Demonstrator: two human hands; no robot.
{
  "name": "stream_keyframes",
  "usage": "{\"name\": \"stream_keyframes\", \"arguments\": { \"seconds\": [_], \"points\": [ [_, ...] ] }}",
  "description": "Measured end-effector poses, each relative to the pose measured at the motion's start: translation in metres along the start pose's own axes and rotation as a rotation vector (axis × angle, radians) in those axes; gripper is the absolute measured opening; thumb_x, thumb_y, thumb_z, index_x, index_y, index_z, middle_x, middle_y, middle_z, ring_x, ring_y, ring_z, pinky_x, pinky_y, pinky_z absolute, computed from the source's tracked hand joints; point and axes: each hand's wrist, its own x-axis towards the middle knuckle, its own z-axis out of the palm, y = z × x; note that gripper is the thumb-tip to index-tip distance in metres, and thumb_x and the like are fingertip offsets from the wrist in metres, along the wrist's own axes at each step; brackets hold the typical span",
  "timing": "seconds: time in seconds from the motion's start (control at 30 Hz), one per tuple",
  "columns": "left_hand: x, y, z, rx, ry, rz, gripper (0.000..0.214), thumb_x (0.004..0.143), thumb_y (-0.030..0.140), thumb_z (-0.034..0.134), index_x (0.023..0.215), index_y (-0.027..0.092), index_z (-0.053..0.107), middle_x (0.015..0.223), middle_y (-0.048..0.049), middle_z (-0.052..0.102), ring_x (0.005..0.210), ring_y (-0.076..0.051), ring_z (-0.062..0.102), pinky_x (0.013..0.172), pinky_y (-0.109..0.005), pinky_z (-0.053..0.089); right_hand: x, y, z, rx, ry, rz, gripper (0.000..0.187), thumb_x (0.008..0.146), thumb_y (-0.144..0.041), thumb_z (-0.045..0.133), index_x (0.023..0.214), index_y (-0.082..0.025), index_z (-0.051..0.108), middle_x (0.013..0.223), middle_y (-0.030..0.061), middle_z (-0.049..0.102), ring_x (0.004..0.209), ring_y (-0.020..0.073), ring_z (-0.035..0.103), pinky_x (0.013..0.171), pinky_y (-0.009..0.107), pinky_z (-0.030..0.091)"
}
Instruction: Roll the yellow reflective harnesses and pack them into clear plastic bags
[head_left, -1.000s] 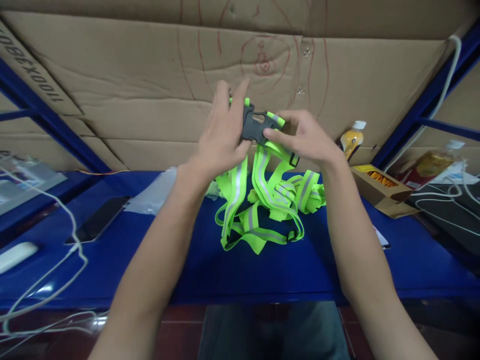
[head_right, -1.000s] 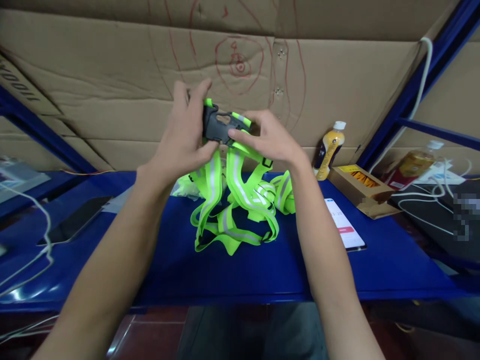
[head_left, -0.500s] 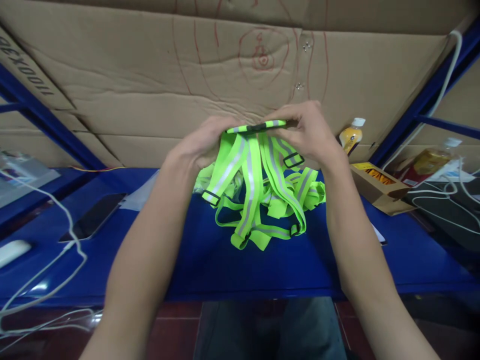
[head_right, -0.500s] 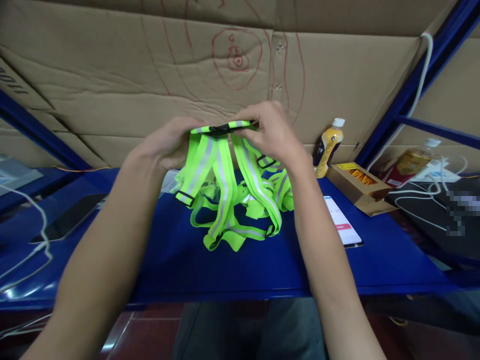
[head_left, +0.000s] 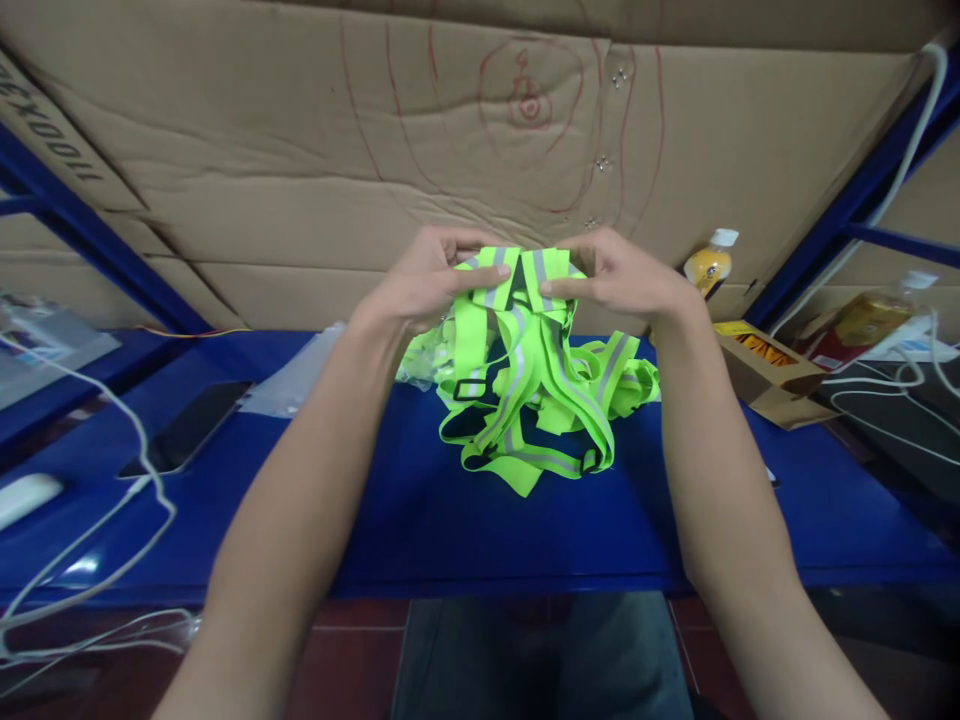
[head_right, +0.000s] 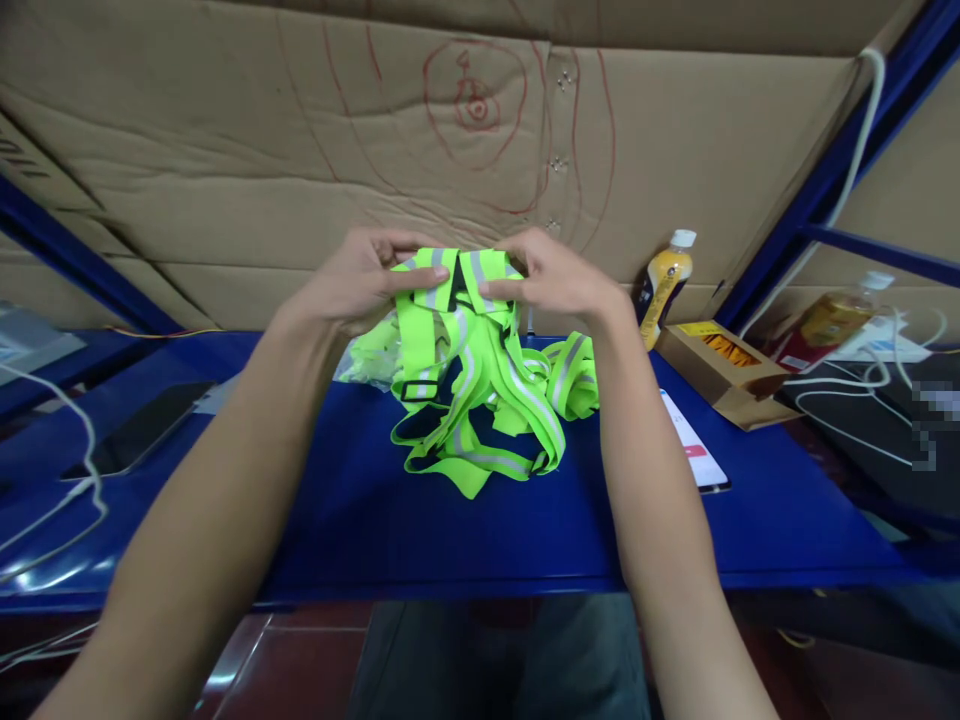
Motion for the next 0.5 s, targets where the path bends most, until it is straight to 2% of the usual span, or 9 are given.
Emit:
{"name": "stream_keyframes", "arguments": {
  "seconds": [0.2, 0.33, 0.4, 0.5],
  "points": [
    [0.006, -0.004, 0.005, 0.205, 0.098, 0.254, 0.032, 0.077, 0.039, 0.1, 0.098, 0.02, 0.085, 0.102, -0.0073, 0.085, 0.098, -0.027, 0.078, 0.084, -0.034, 0.065, 0.01, 0.016, 0.008, 0.103, 0.015, -0.111, 0.059, 0.092, -0.077, 0.08, 0.098, -0.02, 0.064, 0.092, 0.001, 0.064, 0.087, 0.0185, 0.056, 0.078, 0.031, 0.051],
    [0.009, -0.007, 0.005, 0.271, 0.113, 0.334, 0.036, 0.077, 0.046, 0.1, 0.093, 0.019, 0.083, 0.101, -0.0078, 0.083, 0.098, -0.026, 0.076, 0.088, -0.034, 0.063, 0.013, 0.017, 0.015, 0.145, 0.02, -0.117, 0.063, 0.088, -0.08, 0.082, 0.094, -0.02, 0.064, 0.088, 0.0008, 0.063, 0.083, 0.0175, 0.054, 0.075, 0.03, 0.049],
    [0.008, -0.008, 0.006, 0.239, 0.106, 0.311, 0.043, 0.075, 0.052, 0.101, 0.094, 0.019, 0.081, 0.101, -0.0082, 0.082, 0.096, -0.026, 0.076, 0.084, -0.034, 0.063, 0.01, 0.013, 0.015, 0.119, 0.078, -0.114, 0.061, 0.089, -0.078, 0.082, 0.093, -0.02, 0.066, 0.089, 0.0023, 0.066, 0.087, 0.0196, 0.057, 0.08, 0.033, 0.052],
    [0.003, -0.002, 0.01, 0.094, 0.025, 0.096, 0.056, 0.081, 0.07, 0.093, 0.096, 0.019, 0.079, 0.094, -0.0086, 0.08, 0.093, -0.028, 0.078, 0.078, -0.035, 0.064, 0.005, 0.001, 0.011, 0.021, 0.209, -0.097, 0.052, 0.091, -0.07, 0.084, 0.096, -0.02, 0.071, 0.097, 0.005, 0.072, 0.097, 0.0244, 0.064, 0.09, 0.039, 0.057]
  ]
}}
